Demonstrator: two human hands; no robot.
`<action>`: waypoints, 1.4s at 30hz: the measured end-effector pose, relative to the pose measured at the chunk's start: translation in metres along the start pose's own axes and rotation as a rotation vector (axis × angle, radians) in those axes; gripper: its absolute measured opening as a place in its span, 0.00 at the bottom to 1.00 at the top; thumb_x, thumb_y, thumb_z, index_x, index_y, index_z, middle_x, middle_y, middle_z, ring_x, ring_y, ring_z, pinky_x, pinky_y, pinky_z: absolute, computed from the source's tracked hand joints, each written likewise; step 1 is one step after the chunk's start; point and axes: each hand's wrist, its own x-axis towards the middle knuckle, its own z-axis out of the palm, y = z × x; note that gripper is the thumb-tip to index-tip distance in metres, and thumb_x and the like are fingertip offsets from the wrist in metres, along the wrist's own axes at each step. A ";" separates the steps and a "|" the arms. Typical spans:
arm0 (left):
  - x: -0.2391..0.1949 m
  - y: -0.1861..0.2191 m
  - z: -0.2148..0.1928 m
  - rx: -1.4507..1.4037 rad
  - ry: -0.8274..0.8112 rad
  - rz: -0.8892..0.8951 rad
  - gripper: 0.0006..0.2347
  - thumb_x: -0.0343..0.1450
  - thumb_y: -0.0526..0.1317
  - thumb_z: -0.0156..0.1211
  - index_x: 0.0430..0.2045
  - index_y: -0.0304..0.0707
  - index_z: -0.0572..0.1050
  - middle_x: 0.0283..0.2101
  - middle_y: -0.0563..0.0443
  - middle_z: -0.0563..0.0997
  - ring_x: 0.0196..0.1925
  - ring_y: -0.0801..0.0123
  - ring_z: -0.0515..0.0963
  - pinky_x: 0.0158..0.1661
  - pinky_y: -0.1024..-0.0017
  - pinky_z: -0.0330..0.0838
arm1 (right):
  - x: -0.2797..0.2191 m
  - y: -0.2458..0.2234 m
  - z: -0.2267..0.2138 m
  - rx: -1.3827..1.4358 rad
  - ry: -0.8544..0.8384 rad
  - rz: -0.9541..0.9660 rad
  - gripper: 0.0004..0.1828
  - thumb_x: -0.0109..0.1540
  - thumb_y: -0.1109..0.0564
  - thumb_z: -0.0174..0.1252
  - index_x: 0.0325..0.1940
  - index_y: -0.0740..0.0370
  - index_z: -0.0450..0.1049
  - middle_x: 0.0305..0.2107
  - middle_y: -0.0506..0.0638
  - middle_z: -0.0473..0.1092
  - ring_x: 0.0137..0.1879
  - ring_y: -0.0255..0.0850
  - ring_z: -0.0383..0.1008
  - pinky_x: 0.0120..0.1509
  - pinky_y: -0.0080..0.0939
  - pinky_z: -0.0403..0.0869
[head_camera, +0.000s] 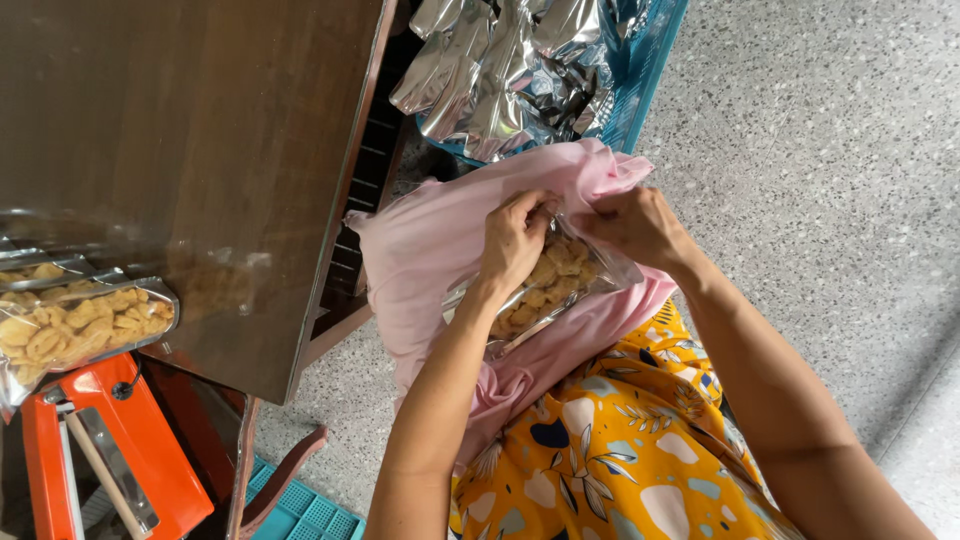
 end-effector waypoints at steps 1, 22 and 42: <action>0.001 0.002 -0.001 0.000 0.008 -0.008 0.05 0.74 0.33 0.59 0.41 0.36 0.80 0.42 0.45 0.85 0.40 0.63 0.85 0.42 0.68 0.78 | -0.010 0.006 0.001 -0.006 -0.016 0.040 0.18 0.63 0.44 0.62 0.34 0.61 0.84 0.18 0.49 0.75 0.20 0.36 0.73 0.30 0.43 0.75; 0.010 0.015 0.016 0.094 -0.064 -0.192 0.31 0.62 0.60 0.71 0.43 0.31 0.68 0.41 0.40 0.79 0.42 0.56 0.81 0.43 0.62 0.77 | -0.087 0.093 -0.020 1.202 0.133 0.043 0.07 0.72 0.60 0.61 0.45 0.66 0.82 0.32 0.53 0.76 0.38 0.37 0.71 0.43 0.40 0.70; 0.003 0.056 0.011 0.128 -0.106 -0.185 0.22 0.64 0.40 0.68 0.45 0.27 0.66 0.46 0.34 0.76 0.49 0.48 0.79 0.51 0.58 0.74 | -0.060 -0.012 0.012 -0.433 0.408 -0.377 0.21 0.55 0.51 0.72 0.50 0.59 0.82 0.49 0.52 0.73 0.57 0.49 0.69 0.60 0.55 0.67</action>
